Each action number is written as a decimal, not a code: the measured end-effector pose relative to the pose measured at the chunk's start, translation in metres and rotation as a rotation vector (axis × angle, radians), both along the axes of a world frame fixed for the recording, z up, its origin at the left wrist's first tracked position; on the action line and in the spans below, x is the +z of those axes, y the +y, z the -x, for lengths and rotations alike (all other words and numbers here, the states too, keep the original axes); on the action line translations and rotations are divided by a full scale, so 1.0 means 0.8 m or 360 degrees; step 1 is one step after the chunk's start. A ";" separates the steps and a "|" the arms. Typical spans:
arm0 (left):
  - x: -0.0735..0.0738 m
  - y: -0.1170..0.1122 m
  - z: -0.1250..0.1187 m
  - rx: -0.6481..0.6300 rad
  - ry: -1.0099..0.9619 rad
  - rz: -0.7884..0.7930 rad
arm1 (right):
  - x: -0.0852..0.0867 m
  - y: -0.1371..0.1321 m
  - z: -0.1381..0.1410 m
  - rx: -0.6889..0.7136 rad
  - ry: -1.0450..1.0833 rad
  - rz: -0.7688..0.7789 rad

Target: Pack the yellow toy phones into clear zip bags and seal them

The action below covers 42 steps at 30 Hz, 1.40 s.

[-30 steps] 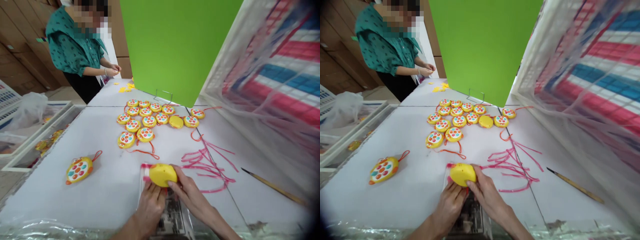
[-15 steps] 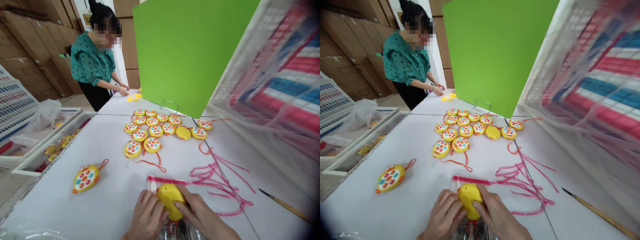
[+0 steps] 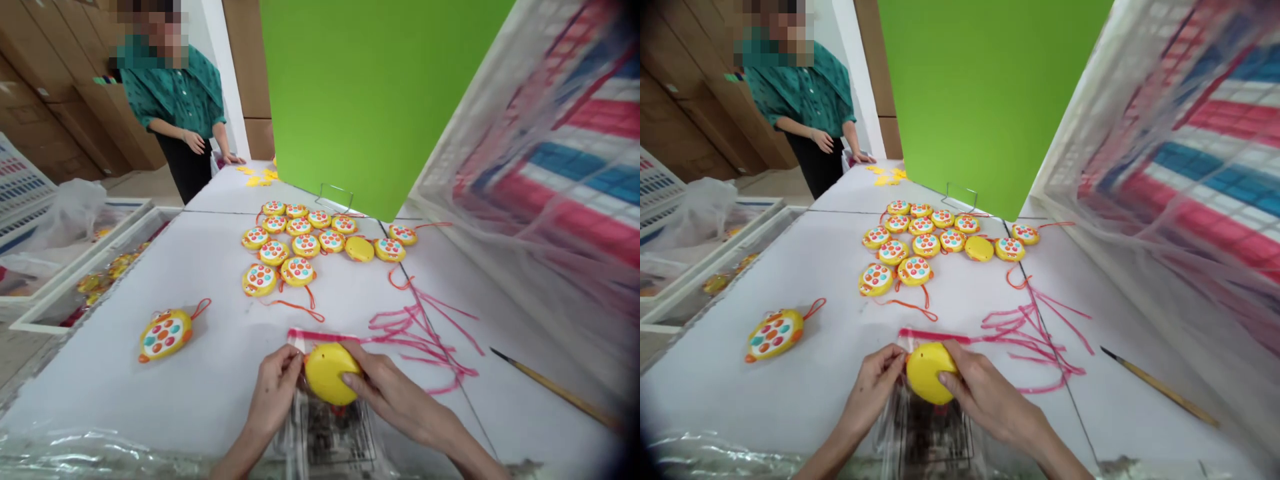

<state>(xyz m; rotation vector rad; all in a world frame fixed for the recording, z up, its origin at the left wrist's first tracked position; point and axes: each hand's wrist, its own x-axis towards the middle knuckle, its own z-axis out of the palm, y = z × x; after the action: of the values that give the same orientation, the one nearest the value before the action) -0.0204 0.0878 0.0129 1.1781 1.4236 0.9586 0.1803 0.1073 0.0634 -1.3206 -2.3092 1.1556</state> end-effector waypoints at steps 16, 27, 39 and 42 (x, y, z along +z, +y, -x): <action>-0.005 -0.012 -0.008 -0.0074 -0.0537 0.0279 | -0.012 -0.008 0.038 0.0081 -0.0411 -0.0536; 0.005 -0.017 -0.017 -0.0138 0.0213 -0.0045 | -0.030 -0.005 0.074 0.0088 -0.0462 -0.0762; -0.011 -0.020 -0.009 -0.0142 -0.0131 0.0068 | -0.060 0.021 -0.102 -0.0952 -0.0448 -0.0601; -0.015 -0.020 -0.009 -0.0178 -0.0145 0.0051 | -0.068 0.012 -0.166 -0.1211 -0.0719 -0.0575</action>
<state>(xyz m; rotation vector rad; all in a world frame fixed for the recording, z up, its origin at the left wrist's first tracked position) -0.0133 0.0721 0.0010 1.1634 1.2833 0.8967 0.3130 0.1166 0.0094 -2.1608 -1.8052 0.2043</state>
